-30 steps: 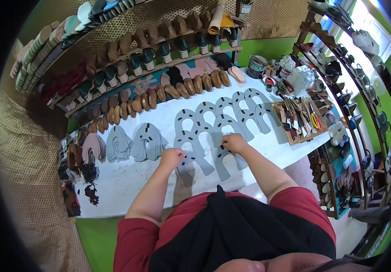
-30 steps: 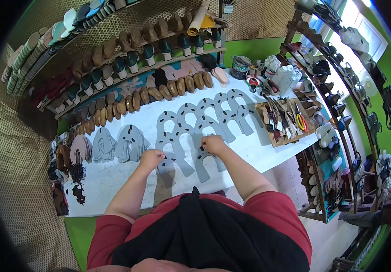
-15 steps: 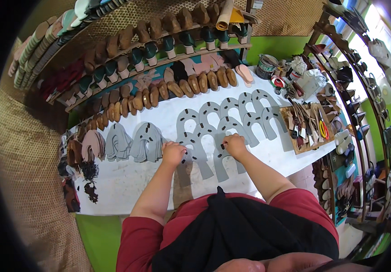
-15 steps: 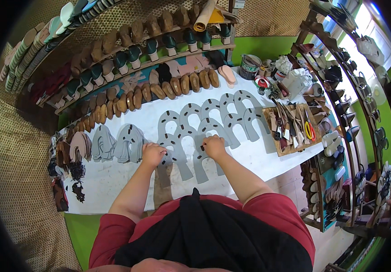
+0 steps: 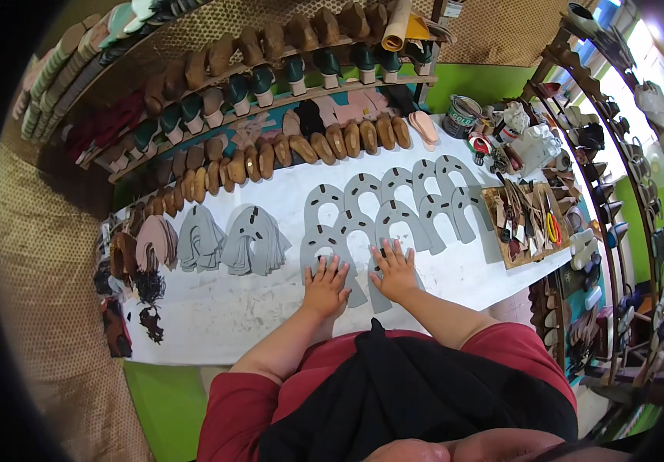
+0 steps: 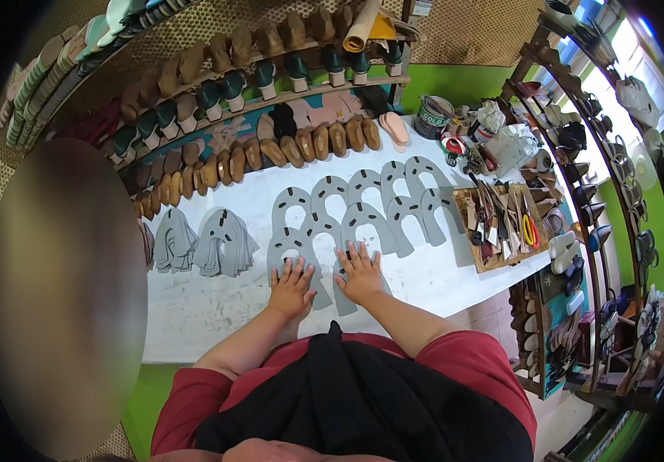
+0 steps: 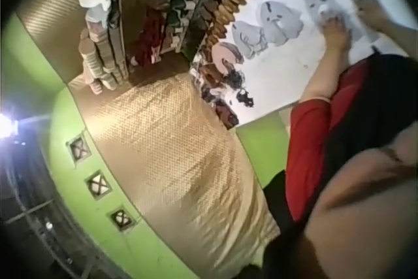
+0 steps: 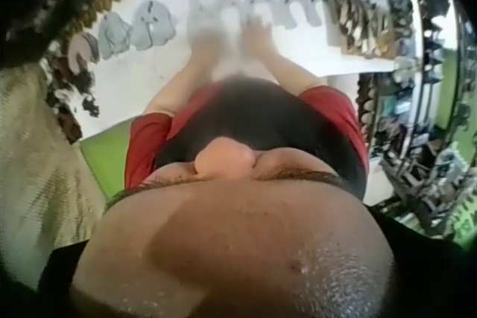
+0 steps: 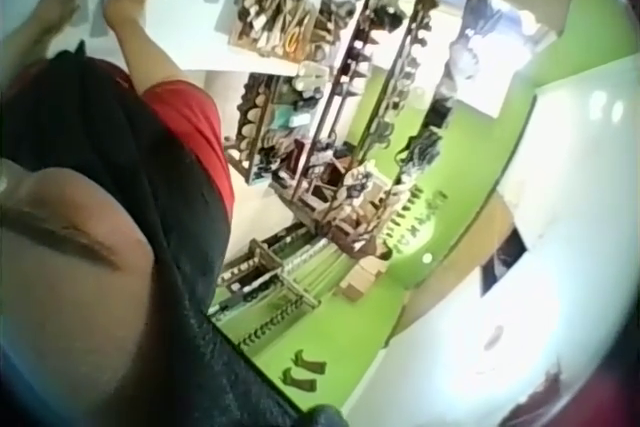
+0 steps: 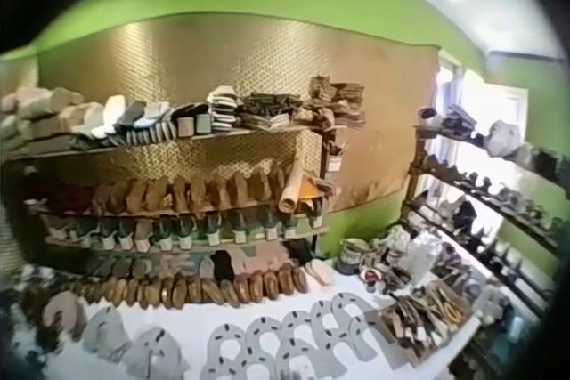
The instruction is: Sorting and arranging various shoe upper components on a workbench in preparation for assembly.
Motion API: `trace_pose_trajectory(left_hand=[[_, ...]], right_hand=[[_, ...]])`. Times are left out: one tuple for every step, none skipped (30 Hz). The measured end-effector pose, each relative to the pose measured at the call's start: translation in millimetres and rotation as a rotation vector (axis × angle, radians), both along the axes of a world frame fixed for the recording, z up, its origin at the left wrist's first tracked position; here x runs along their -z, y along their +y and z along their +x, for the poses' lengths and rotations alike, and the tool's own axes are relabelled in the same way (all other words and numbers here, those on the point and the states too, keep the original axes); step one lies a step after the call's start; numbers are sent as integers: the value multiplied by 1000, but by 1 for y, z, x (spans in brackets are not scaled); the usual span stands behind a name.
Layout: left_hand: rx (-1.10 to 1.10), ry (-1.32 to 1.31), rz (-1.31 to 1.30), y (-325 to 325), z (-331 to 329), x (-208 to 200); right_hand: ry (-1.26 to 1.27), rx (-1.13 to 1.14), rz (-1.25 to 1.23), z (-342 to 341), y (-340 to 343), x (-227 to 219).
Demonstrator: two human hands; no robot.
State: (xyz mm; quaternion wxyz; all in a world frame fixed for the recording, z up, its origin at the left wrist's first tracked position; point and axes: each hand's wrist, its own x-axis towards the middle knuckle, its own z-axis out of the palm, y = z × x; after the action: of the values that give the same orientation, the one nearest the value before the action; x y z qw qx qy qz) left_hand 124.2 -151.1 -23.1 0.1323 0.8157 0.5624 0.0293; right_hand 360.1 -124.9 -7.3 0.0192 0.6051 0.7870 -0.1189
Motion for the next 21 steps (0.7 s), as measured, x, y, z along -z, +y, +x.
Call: trace_pose_trajectory(left_hand=[[-1,-2,-35,1,0,-1],[-2,-3,-69,2,-3,-2],[-5,-4,-61,5,-5,-5],[-4,-15,-72,8,-9,-9],[-2,-27,-82,11,-13,-13],[0,-26,-73,17,-18,-22],[-125,13,-47,28,-24,-35],[-248,50,-21,41,-31,-44],[-369,68,81,53,-45,-48],[-487,85,181,65,-63,-49],[-609,66,216,79,-85,-47],[-732,47,248,90,-109,-47],[-725,46,254,100,-125,-55],[-722,100,230,110,-137,-66],[-721,156,206,116,-146,-76],[-713,157,210,118,-154,-80],[-632,203,187,121,-161,-84],[-548,249,164,123,-162,-89],[-537,253,166,124,-161,-92],[-535,271,128,126,-159,-95],[-537,291,91,127,-158,-98]], right_hand=[[-15,1,18,-1,1,-1],[-15,-7,22,-3,1,-2],[-2,-2,15,-2,0,0],[11,2,8,-2,0,0],[11,-1,18,-3,0,1],[-6,11,13,-2,0,2],[-24,25,10,0,0,3],[-24,30,20,2,-1,4],[-14,27,30,1,-2,4],[-5,28,39,0,-2,4],[-1,23,49,-3,-2,3],[3,12,49,-6,-3,3],[5,13,46,-6,-3,4],[7,27,49,-5,-3,3],[11,29,62,-4,-4,3],[16,26,73,-4,-5,3],[20,35,75,-4,-5,3],[27,38,63,-3,-6,3],[35,40,51,-3,-6,2],[40,51,50,-2,-6,1],[57,44,60,-1,-6,1]])
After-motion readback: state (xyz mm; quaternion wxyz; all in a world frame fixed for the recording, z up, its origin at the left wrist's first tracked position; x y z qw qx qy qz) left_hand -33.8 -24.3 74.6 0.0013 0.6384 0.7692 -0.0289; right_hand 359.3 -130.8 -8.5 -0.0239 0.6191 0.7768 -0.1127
